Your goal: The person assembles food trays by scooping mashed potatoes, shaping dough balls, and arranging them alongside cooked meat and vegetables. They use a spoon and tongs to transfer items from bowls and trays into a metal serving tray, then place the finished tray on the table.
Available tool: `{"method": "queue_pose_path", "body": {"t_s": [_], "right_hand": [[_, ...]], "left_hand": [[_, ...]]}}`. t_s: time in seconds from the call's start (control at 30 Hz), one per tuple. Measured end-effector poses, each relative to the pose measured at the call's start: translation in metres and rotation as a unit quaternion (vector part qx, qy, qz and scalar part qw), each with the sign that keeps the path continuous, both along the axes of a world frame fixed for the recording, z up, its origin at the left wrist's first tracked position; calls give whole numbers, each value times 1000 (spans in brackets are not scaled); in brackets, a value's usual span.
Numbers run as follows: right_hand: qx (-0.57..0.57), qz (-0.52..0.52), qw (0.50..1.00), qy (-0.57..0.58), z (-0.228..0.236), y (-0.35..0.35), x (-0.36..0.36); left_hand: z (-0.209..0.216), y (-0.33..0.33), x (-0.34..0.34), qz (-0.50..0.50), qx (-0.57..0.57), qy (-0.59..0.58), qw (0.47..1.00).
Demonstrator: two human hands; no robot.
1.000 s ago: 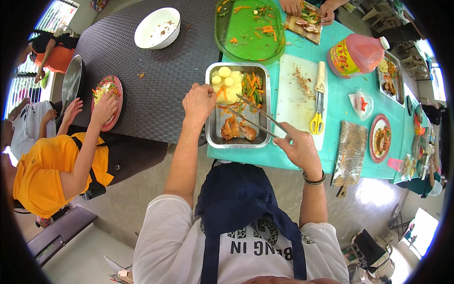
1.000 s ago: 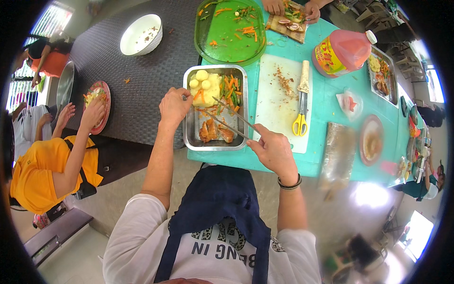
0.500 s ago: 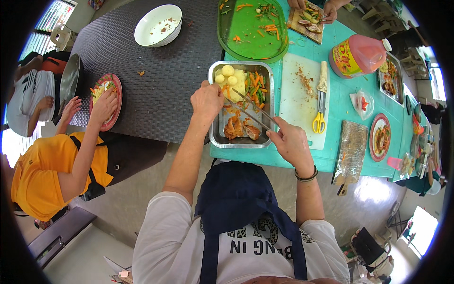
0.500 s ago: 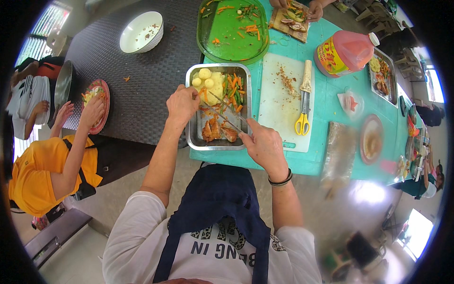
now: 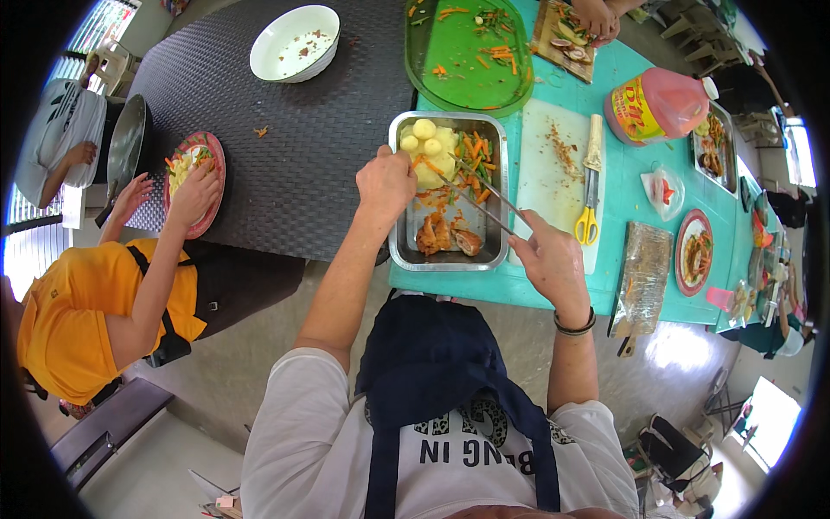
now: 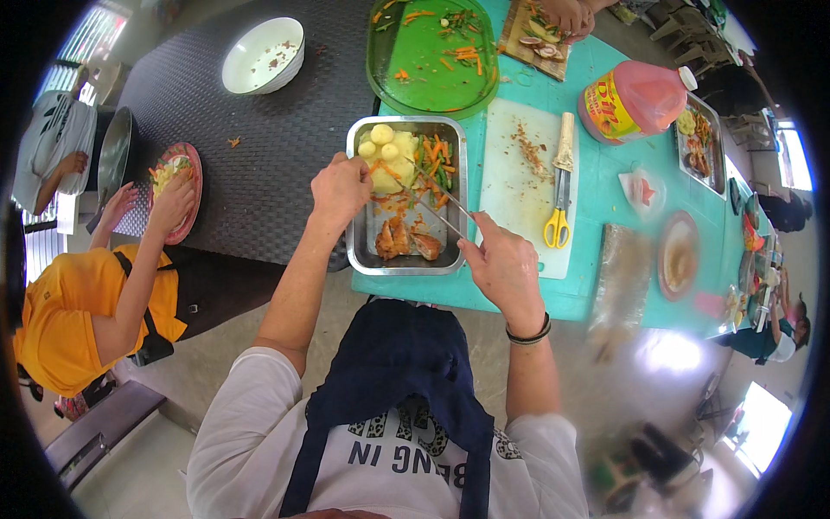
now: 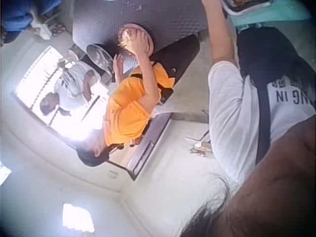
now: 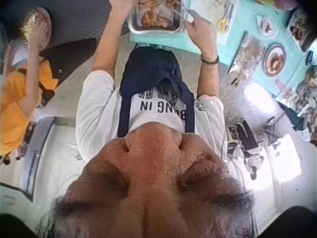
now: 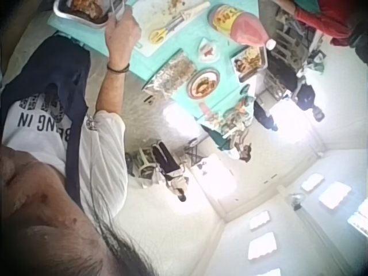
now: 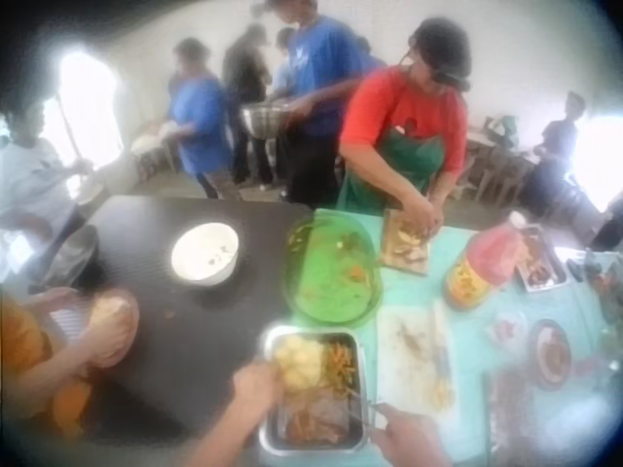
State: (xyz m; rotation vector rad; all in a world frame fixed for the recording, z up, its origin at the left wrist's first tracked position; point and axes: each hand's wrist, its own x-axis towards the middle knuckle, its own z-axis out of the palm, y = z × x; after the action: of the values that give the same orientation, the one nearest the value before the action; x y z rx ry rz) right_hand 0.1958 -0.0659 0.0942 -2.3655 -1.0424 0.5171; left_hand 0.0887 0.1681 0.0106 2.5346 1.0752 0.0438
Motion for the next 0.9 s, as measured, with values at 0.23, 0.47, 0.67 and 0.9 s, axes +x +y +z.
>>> {"method": "queue_pose_path", "body": {"t_s": [0.23, 0.47, 0.67, 0.9], "right_hand": [[15, 8, 1000, 21, 7, -1, -2], [31, 2, 1000, 5, -4, 3, -4], [17, -13, 1000, 22, 11, 5, -4], [20, -11, 1000, 11, -1, 6, -6]], "left_hand": [[-1, 2, -2, -1, 0, -12, 1000], [-4, 1, -2, -4, 5, -29, 1000], [4, 3, -7, 17, -9, -14, 1000], [1, 4, 2, 3, 1, -46, 999]]}}
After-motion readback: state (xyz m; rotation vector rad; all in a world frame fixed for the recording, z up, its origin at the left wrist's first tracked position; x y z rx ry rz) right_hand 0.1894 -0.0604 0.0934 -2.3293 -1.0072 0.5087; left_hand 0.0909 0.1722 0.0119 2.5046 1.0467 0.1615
